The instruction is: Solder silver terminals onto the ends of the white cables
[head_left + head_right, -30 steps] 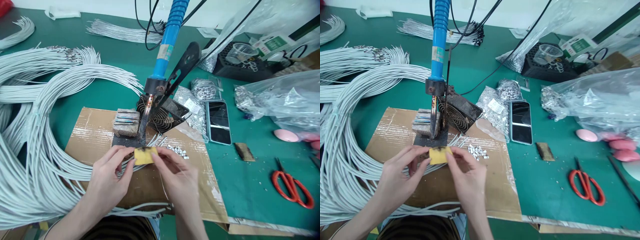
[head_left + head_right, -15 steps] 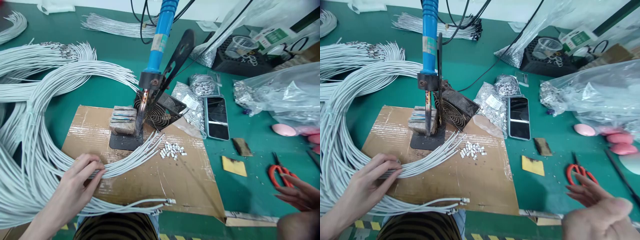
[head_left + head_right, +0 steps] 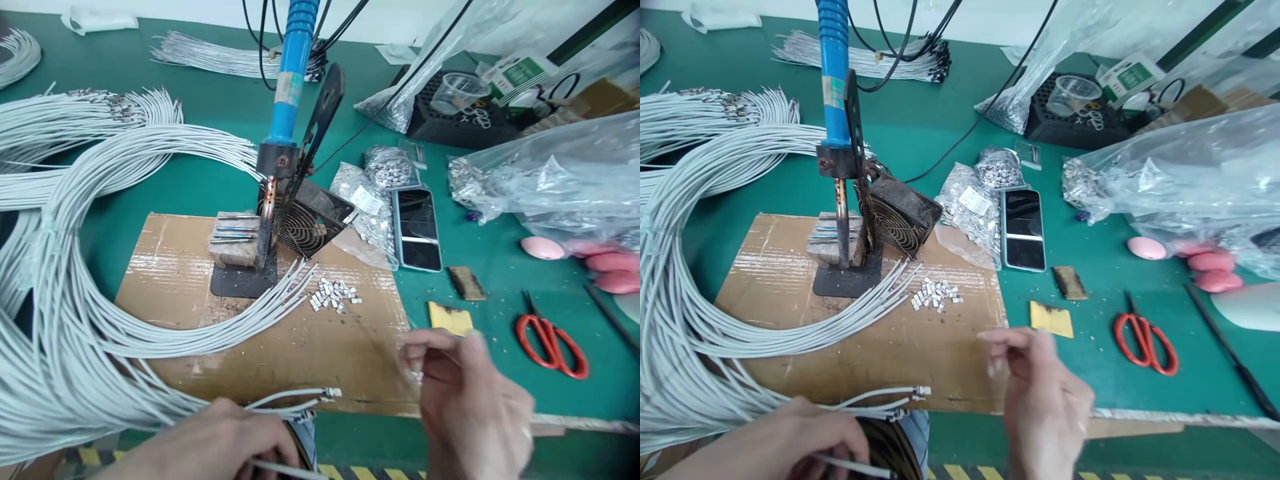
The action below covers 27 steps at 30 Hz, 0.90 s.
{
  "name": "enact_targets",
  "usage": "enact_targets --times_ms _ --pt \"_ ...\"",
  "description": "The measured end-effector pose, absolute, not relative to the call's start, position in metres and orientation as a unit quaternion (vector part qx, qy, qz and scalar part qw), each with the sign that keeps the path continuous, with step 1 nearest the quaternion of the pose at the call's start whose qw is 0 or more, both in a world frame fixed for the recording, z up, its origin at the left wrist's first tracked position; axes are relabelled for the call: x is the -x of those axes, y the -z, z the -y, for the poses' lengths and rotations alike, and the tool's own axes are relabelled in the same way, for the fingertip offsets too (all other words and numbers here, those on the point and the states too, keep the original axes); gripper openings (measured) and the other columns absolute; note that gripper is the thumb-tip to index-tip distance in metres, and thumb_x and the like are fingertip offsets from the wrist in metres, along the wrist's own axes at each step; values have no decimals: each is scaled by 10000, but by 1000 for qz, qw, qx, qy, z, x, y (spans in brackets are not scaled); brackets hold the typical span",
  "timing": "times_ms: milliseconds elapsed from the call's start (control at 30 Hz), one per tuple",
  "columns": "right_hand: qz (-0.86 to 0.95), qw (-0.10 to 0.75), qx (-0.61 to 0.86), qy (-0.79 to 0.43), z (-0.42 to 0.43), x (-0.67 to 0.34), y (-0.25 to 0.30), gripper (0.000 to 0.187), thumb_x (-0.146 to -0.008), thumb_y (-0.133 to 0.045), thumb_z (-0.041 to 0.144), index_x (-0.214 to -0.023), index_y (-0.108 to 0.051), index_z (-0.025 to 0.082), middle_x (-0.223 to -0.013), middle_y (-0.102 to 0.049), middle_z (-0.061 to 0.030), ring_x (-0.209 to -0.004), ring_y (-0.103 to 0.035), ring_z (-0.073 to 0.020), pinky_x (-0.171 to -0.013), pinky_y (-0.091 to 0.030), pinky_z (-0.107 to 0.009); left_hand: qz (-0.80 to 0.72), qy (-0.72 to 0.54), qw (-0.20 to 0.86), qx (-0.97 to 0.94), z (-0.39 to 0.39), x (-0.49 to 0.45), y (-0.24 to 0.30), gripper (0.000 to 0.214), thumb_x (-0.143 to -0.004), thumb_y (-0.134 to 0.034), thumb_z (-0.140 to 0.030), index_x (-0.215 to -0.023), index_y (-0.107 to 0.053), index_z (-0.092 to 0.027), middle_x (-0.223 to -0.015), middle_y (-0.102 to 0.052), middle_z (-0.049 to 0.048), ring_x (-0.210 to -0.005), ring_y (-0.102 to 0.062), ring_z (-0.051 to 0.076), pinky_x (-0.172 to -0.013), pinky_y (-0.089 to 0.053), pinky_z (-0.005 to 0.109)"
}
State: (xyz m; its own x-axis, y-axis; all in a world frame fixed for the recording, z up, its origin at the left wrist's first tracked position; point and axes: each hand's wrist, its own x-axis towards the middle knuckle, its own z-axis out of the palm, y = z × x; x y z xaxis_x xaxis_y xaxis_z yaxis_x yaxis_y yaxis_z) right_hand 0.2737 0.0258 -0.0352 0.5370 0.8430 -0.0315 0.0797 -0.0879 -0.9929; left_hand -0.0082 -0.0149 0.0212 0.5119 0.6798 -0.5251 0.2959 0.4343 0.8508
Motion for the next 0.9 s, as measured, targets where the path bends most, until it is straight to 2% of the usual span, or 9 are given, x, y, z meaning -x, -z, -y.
enact_targets --times_ms 33,67,133,267,400,467,633,733,900 --pt "370 557 652 -357 -24 -264 34 422 -887 -759 578 -702 -810 202 -659 -688 -51 -565 -559 -177 -528 -411 -328 -469 -116 710 -513 9 -3 -19 93 -878 -746 -264 -820 -820 -262 -708 -693 3 -606 -547 160 -563 -424 223" --pt "393 540 640 -380 -21 -255 32 373 -882 -785 534 -722 -819 199 -658 -684 -48 -562 -559 -174 -509 -407 -315 -467 -127 721 -496 4 -11 -15 164 -910 -717 -305 -777 -775 -227 -676 -649 -4 -588 -529 145 -554 -406 219" --pt "430 512 616 -416 -16 -238 29 294 -891 -795 460 -738 -830 211 -637 -655 -31 -545 -544 -159 -487 -404 -292 -505 -183 729 -424 -2 -19 -5 264 -973 -652 -384 -786 -689 -201 -617 -532 -45 -503 -403 101 -467 -291 205" --pt "441 478 581 -490 -13 -206 20 175 -915 -772 356 -789 -852 265 -665 -640 -7 -570 -553 -137 -509 -435 -253 -549 -323 728 -254 -2 -10 7 341 -923 -746 -507 -845 -681 -181 -660 -497 -58 -515 -268 66 -463 -153 203" --pt "472 457 510 -555 -17 -182 21 119 -914 -768 296 -937 -884 284 -764 -712 -34 -611 -600 -144 -517 -477 -241 -547 -376 724 -188 -2 -2 3 338 -864 -828 -492 -847 -716 -173 -709 -542 -45 -492 -212 34 -470 -129 212" --pt "476 452 484 -579 -19 -173 23 129 -915 -764 279 -967 -883 277 -786 -720 -40 -639 -616 -146 -530 -488 -236 -535 -381 732 -182 -2 -2 1 336 -857 -838 -484 -826 -708 -177 -655 -501 -62 -481 -212 33 -464 -127 209" --pt "412 468 443 -644 -23 -164 22 86 -842 -812 245 -884 -883 270 -725 -662 -8 -572 -536 -108 -504 -456 -212 -500 -384 750 -201 -1 -3 5 349 -899 -804 -475 -790 -633 -191 -570 -399 -101 -463 -193 41 -435 -127 191" --pt "395 460 443 -660 -25 -165 20 92 -833 -815 235 -861 -889 283 -701 -654 3 -532 -487 -91 -496 -449 -209 -503 -377 751 -202 1 -2 8 345 -919 -791 -456 -785 -627 -183 -584 -409 -95 -476 -200 38 -446 -137 182" --pt "369 449 407 -705 -25 -167 24 88 -864 -817 263 -880 -892 307 -709 -657 13 -519 -496 -79 -525 -465 -219 -483 -366 774 -181 0 -2 5 323 -914 -804 -422 -785 -641 -174 -646 -478 -75 -477 -171 27 -439 -127 184"
